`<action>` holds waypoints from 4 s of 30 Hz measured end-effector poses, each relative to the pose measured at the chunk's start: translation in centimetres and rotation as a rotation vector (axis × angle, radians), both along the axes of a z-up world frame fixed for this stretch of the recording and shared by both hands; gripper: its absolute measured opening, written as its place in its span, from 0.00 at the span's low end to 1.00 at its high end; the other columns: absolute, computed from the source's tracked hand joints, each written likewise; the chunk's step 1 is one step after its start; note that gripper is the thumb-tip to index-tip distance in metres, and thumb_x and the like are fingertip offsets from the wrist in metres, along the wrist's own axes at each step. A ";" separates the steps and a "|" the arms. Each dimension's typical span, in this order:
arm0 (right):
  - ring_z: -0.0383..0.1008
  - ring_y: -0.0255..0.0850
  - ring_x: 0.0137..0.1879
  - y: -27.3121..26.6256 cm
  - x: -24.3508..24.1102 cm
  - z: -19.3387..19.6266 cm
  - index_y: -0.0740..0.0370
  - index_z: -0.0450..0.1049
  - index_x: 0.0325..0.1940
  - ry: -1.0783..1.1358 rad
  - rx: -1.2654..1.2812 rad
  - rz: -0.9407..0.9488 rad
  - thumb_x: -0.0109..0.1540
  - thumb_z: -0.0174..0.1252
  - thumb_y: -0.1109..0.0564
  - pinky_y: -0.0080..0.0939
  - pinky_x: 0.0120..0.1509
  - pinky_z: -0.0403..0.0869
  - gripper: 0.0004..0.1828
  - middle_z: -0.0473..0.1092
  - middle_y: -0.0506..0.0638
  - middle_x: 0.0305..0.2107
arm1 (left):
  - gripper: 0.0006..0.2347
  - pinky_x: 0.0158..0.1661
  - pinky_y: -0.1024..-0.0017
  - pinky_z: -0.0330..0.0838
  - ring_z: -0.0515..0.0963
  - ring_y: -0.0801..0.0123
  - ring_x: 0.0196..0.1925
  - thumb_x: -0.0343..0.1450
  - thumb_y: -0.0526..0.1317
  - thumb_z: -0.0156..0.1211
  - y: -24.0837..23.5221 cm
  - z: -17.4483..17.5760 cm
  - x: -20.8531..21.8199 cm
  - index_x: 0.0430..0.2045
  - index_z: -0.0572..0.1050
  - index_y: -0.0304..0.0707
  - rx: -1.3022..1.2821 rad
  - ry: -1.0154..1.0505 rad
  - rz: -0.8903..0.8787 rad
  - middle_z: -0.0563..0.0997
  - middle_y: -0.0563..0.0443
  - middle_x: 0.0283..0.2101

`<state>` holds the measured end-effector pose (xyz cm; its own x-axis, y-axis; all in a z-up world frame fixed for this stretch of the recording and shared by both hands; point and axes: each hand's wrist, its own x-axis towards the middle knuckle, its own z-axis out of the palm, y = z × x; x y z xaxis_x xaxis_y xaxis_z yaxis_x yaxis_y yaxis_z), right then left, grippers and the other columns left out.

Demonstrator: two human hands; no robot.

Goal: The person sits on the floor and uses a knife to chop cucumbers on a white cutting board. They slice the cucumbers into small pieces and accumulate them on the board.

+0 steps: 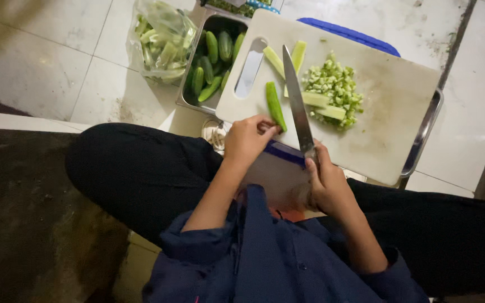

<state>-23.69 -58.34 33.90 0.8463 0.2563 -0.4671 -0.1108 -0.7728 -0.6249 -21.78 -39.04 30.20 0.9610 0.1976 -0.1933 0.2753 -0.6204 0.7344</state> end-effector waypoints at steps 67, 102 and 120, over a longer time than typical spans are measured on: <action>0.74 0.65 0.25 1.4 0.9 -8.1 0.76 0.48 0.62 -0.388 -0.322 0.402 0.65 0.41 0.53 0.54 0.25 0.70 0.28 0.67 0.71 0.18 | 0.32 0.53 0.58 0.67 0.63 0.52 0.56 0.46 0.48 0.76 2.4 -6.2 2.7 0.46 0.75 0.46 0.243 -0.357 -0.148 0.67 0.61 0.57; 0.73 0.69 0.38 5.5 1.5 -6.0 0.66 0.49 0.63 -0.074 -0.455 0.288 0.63 0.35 0.59 0.65 0.36 0.72 0.24 0.69 0.69 0.31 | 0.25 0.48 0.53 0.68 0.65 0.48 0.61 0.45 0.48 0.75 2.8 -7.2 2.2 0.34 0.80 0.45 0.231 -0.324 -0.189 0.71 0.52 0.54; 0.71 0.68 0.27 1.5 -1.9 -5.8 0.60 0.55 0.49 -0.213 -0.208 0.186 0.66 0.39 0.51 0.59 0.28 0.69 0.12 0.67 0.69 0.16 | 0.23 0.49 0.49 0.68 0.62 0.50 0.64 0.52 0.43 0.73 2.7 -3.6 1.6 0.41 0.77 0.45 0.115 -0.304 -0.173 0.71 0.57 0.57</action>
<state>-25.54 -56.84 28.13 0.8781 0.3331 -0.3435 0.1595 -0.8806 -0.4463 -20.22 -36.32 26.63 0.9923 0.0305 0.1202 -0.0614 -0.7216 0.6895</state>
